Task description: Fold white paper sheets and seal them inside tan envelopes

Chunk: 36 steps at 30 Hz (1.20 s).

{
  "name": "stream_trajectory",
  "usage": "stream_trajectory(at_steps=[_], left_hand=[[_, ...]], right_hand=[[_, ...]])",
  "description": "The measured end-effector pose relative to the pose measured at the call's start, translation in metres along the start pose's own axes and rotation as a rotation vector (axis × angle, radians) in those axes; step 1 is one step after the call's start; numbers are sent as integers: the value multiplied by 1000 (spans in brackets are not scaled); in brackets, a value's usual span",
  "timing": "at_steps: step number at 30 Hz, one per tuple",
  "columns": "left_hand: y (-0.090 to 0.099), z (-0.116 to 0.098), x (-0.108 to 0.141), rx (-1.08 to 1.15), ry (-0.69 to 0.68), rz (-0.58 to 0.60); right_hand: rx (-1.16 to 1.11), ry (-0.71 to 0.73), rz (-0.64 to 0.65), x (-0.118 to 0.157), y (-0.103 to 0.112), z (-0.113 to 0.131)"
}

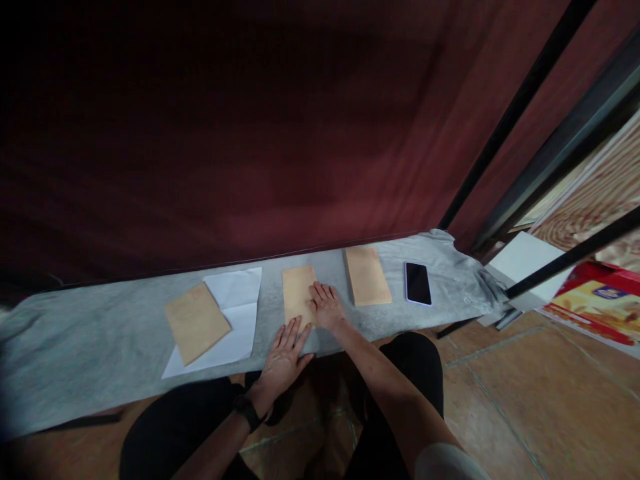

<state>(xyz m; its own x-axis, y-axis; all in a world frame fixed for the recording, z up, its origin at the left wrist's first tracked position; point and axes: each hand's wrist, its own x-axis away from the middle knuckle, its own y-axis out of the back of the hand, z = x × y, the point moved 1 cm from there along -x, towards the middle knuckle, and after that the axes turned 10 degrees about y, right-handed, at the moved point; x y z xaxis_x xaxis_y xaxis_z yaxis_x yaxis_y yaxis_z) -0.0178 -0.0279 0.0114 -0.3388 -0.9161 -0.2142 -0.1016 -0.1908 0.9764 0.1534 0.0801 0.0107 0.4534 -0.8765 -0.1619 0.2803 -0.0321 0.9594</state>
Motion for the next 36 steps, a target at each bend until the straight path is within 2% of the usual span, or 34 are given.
stream_trajectory(at_steps=[9,17,23,31,33,36], left_hand=[[-4,-1,0,-6,12,12],[-10,1,2,14,16,11],[-11,2,1,-22,9,30],[-8,3,1,-30,-9,5],[-5,3,0,-21,-17,8],[-1,3,-1,3,-11,29]], right_hand=[[4,-34,-10,1,5,5],[2,-18,-51,0,0,2],[-17,-28,-53,0,-5,0],[-37,-46,-27,-3,0,2],[-36,-10,-37,-5,1,7],[-50,183,-20,-12,0,20]])
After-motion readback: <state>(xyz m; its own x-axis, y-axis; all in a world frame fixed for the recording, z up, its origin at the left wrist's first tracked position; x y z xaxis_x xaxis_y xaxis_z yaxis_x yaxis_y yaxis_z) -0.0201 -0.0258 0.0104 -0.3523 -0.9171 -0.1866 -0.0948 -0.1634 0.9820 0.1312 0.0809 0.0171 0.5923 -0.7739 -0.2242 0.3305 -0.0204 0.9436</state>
